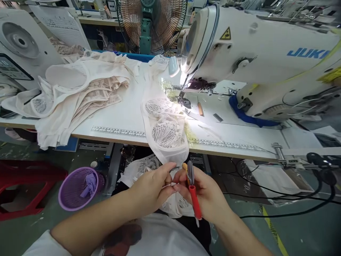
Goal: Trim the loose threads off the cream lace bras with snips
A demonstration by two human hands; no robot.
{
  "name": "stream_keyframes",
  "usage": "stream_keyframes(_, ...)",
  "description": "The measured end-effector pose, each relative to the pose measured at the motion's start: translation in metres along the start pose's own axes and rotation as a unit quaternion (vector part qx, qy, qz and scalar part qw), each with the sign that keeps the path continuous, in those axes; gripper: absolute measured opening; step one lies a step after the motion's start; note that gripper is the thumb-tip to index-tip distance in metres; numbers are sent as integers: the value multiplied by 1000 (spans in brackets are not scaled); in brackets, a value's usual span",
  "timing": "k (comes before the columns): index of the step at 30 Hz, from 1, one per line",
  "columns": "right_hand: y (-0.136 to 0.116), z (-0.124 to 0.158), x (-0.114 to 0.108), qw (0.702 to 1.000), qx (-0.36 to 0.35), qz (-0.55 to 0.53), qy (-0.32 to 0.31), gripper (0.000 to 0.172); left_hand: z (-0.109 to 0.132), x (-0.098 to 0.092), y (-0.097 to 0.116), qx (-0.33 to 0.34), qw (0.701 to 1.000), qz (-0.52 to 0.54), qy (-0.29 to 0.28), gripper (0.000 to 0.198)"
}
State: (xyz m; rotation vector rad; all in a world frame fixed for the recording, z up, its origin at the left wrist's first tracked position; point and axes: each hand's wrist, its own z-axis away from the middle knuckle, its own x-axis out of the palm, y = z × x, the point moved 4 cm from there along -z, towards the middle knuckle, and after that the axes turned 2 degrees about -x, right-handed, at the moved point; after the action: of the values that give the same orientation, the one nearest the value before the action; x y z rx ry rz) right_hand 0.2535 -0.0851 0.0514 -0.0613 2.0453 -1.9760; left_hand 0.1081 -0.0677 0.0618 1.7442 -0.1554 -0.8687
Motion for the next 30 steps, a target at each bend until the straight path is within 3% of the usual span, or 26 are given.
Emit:
stream_keyframes(8, -5, -9, -1, 994, 5, -102, -25, 16, -2, -11, -3, -22, 1000, 11, -9, 11)
stream_keyframes(13, -5, -15, 1, 988, 14, -150, -42, 19, -3, -6, -6, -51, 990, 128, -23, 14)
stream_keyframes(16, -4, -16, -1, 995, 9, -98, 4, 20, -4, -4, -10, -110, 979, 170, 9, 22)
stream_keyframes(19, 1, -8, -3, 998, -6, -20, 53, 22, -2, -9, -18, -178, 957, 216, 77, 26)
stream_keyframes(21, 8, 1, -1, 998, -5, 20, 53, 30, 0, -16, -24, -213, 941, 234, 123, 26)
stream_keyframes(26, 30, 21, 11, 994, -23, 87, 59, 44, 3, -26, -31, -236, 927, 230, 180, 26)
stream_keyframes(30, 42, 27, 24, 986, -78, 118, 83, 34, 2, -25, -32, -241, 928, 208, 193, 26)
